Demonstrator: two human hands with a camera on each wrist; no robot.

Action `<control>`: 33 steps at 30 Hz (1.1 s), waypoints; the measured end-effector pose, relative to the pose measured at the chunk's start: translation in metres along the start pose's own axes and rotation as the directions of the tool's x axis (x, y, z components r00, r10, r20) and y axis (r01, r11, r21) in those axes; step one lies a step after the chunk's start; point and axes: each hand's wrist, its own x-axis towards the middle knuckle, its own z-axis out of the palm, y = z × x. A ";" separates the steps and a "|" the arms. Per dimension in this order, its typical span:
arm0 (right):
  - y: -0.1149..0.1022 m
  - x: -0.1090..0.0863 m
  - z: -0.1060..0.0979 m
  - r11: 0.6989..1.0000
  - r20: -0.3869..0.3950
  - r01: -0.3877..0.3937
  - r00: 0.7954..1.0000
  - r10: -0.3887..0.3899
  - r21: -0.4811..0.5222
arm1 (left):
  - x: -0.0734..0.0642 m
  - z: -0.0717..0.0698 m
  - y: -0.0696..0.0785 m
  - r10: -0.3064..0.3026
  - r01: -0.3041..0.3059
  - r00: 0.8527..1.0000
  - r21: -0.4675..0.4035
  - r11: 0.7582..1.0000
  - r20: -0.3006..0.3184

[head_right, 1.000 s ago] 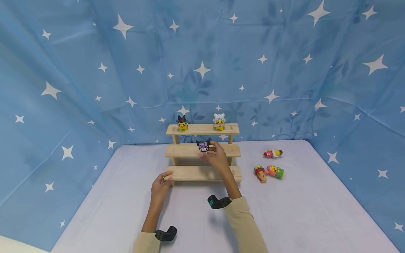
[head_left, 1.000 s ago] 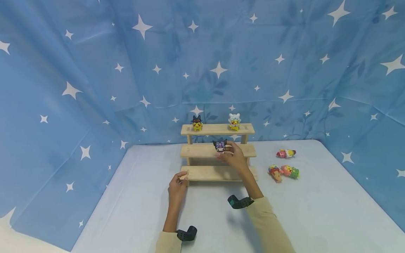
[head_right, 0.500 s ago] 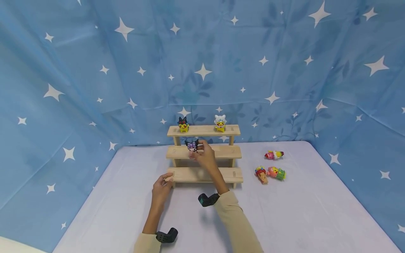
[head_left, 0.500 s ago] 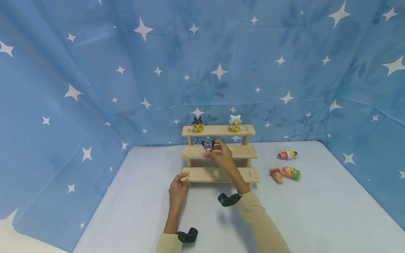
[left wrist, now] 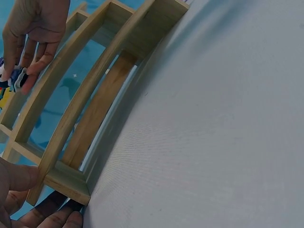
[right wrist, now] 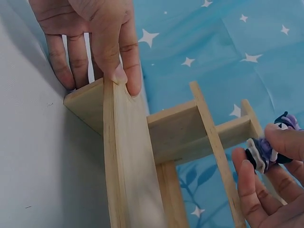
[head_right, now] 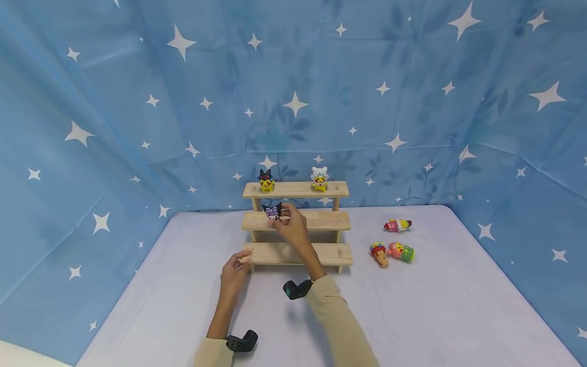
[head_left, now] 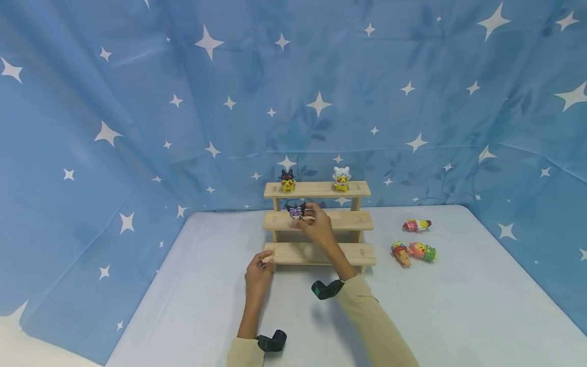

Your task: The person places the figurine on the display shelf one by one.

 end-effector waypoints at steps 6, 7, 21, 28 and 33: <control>-0.003 0.002 0.003 0.994 -0.013 0.061 0.998 -0.063 -0.093 | 0.000 0.000 -0.001 -0.002 0.003 1.000 -0.018 1.000 0.013; -0.003 0.002 0.003 0.992 -0.012 0.073 0.997 -0.074 -0.099 | 0.000 0.000 -0.001 -0.004 0.004 1.000 -0.020 1.000 0.015; 0.000 0.008 0.004 0.985 -0.001 0.073 0.997 -0.074 -0.153 | 0.000 0.000 -0.001 -0.010 0.011 1.000 -0.026 1.000 0.011; 0.004 0.012 0.006 0.983 -0.008 0.073 0.997 -0.075 -0.169 | 0.000 0.001 -0.001 -0.002 0.002 1.000 -0.024 1.000 0.008; 0.007 0.015 0.008 0.981 -0.022 0.079 0.996 -0.084 -0.176 | -0.001 0.000 -0.001 0.006 -0.006 1.000 -0.025 1.000 0.010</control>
